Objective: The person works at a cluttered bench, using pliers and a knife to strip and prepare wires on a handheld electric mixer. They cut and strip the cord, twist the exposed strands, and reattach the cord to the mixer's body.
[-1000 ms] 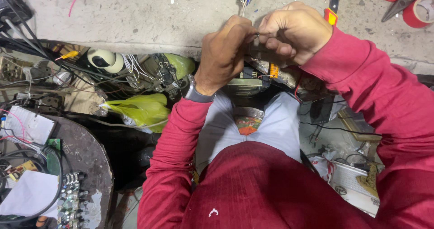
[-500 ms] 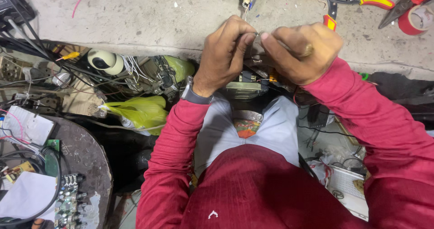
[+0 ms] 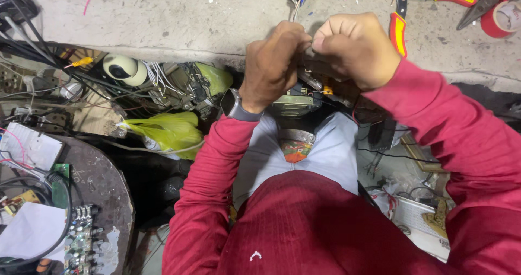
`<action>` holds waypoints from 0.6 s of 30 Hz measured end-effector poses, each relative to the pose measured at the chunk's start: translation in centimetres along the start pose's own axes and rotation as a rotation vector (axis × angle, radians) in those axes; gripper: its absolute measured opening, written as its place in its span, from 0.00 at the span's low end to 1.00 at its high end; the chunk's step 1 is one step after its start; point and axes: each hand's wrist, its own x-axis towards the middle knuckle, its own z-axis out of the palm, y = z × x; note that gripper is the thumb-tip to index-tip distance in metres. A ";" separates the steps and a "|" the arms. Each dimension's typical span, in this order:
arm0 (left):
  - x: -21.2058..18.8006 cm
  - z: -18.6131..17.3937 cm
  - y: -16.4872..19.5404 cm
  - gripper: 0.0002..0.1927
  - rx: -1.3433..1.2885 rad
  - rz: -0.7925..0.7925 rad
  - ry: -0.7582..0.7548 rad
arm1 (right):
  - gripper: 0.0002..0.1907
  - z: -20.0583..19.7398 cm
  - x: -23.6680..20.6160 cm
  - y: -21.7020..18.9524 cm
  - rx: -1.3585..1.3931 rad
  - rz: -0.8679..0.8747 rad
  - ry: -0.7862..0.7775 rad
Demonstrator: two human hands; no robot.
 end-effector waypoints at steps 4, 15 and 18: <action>-0.1 0.0 0.1 0.16 0.081 0.095 0.048 | 0.08 -0.5 0.4 -0.5 0.452 0.392 -0.095; 0.3 -0.1 0.8 0.05 -0.115 -0.097 0.028 | 0.17 -0.6 -1.4 -3.9 -1.095 -0.948 0.340; 0.3 -0.1 0.8 0.05 -0.126 -0.116 0.024 | 0.18 -0.9 -1.1 -3.9 -1.190 -1.031 0.291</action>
